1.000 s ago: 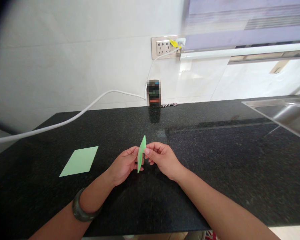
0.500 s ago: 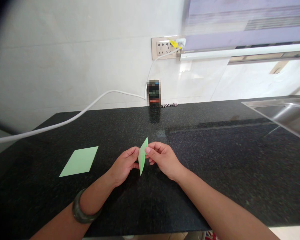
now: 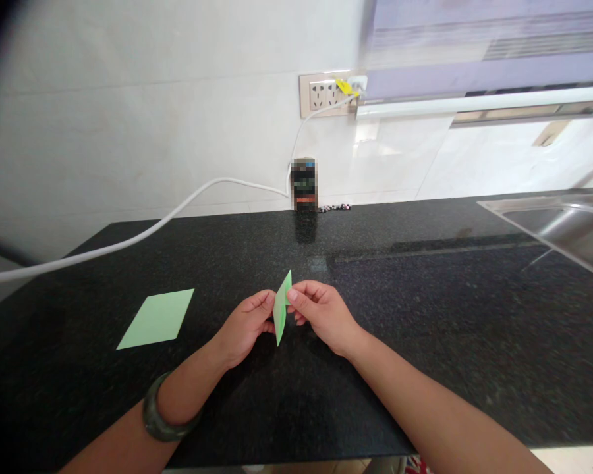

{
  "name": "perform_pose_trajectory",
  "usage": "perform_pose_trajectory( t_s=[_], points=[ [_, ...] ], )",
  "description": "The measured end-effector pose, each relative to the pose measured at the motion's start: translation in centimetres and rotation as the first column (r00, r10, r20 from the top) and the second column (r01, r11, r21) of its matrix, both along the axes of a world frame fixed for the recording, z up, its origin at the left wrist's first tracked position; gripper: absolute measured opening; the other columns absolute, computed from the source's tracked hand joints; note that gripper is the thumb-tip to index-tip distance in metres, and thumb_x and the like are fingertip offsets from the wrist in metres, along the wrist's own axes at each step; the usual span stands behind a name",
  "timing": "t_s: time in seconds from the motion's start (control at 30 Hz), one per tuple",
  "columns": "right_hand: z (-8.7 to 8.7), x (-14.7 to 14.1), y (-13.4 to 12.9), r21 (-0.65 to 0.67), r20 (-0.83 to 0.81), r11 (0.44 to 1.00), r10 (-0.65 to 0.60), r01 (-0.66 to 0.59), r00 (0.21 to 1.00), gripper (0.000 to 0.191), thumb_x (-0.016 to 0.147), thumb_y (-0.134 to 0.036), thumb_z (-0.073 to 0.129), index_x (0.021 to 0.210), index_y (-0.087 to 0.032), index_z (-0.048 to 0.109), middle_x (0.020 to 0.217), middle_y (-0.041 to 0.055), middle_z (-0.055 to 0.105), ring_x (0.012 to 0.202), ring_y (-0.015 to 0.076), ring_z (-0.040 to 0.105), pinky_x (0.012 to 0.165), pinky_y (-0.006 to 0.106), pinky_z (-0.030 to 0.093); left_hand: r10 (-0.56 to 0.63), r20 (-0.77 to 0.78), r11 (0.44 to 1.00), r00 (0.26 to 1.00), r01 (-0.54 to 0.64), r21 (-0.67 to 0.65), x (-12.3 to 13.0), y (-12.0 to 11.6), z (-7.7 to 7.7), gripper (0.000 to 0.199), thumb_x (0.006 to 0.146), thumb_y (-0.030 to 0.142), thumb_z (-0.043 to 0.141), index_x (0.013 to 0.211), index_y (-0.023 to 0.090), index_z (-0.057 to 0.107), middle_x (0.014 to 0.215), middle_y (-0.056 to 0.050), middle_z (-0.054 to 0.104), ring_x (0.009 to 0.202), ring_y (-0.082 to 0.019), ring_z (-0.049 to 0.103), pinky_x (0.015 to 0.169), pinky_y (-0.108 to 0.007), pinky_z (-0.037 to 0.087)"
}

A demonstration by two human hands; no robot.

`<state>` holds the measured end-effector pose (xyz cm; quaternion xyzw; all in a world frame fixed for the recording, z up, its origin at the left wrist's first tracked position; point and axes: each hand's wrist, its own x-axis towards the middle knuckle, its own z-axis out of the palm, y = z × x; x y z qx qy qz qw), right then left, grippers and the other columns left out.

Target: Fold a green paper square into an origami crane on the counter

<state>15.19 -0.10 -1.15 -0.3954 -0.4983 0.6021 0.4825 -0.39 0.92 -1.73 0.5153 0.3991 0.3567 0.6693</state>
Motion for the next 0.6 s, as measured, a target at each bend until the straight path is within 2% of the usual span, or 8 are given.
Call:
perform_pose_trajectory(
  t_s=[0.6],
  points=[
    [0.05, 0.09, -0.04, -0.004, 0.007, 1.0, -0.016, 0.016, 1.0, 0.024, 0.076, -0.039, 0.057, 0.074, -0.015, 0.058, 0.064, -0.0006, 0.055, 0.053, 0.0071, 0.047, 0.052, 0.021, 0.04, 0.012, -0.037, 0.999, 0.999, -0.01, 0.031, -0.06, 0.09, -0.03, 0.031, 0.08, 0.045, 0.043, 0.072, 0.016, 0.051, 0.065, 0.001, 0.048, 0.061, -0.011, 0.048, 0.057, -0.025, 0.043]
  ],
)
